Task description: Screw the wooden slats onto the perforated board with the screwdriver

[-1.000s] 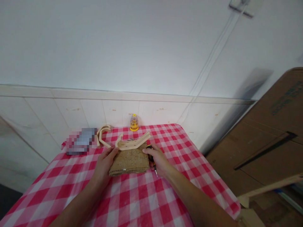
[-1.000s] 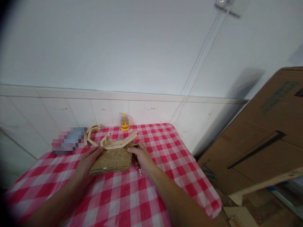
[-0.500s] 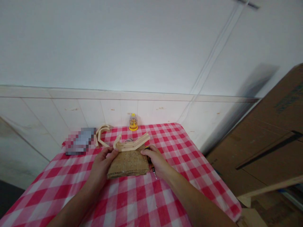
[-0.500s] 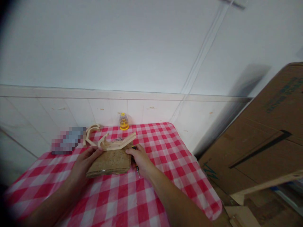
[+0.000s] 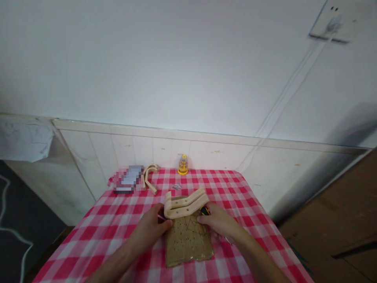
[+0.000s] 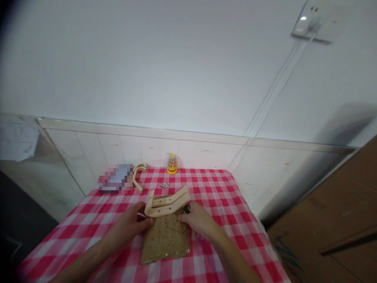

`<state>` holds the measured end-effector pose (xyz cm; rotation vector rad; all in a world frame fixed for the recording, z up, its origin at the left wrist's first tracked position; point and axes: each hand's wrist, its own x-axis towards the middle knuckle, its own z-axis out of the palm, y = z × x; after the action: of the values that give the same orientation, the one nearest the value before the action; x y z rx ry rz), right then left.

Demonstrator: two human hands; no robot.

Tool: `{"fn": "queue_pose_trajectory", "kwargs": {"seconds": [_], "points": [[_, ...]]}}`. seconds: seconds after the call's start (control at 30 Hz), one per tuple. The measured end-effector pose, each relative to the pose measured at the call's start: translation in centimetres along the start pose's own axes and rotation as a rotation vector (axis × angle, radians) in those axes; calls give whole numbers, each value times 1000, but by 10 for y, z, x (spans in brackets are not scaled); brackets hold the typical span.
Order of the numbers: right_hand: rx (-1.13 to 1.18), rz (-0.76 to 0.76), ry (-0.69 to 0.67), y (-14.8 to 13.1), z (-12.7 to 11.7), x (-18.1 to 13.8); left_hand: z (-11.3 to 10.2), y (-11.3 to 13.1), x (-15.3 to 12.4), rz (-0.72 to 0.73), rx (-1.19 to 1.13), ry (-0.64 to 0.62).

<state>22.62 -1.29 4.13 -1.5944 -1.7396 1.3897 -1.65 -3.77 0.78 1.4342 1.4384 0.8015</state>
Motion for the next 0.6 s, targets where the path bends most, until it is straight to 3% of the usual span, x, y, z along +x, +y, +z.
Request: {"fn": "queue_pose_trajectory", "kwargs": {"seconds": [0.1, 0.2, 0.27, 0.4, 0.5, 0.6], "points": [[8, -164, -8, 6, 2, -7, 7, -9, -9, 35, 26, 58], [-5, -202, -67, 12, 3, -13, 11, -11, -16, 15, 39, 92], [-41, -176, -52, 17, 1, -18, 11, -8, -19, 10, 36, 88], [-112, -24, 151, 31, -15, -26, 4, -4, -26, 18, 50, 121], [19, 114, 172, 39, -30, -31, -7, -11, -30, 2, 43, 177], [132, 71, 186, 42, -39, -31, -19, -22, -33, -33, 23, 283]]}}
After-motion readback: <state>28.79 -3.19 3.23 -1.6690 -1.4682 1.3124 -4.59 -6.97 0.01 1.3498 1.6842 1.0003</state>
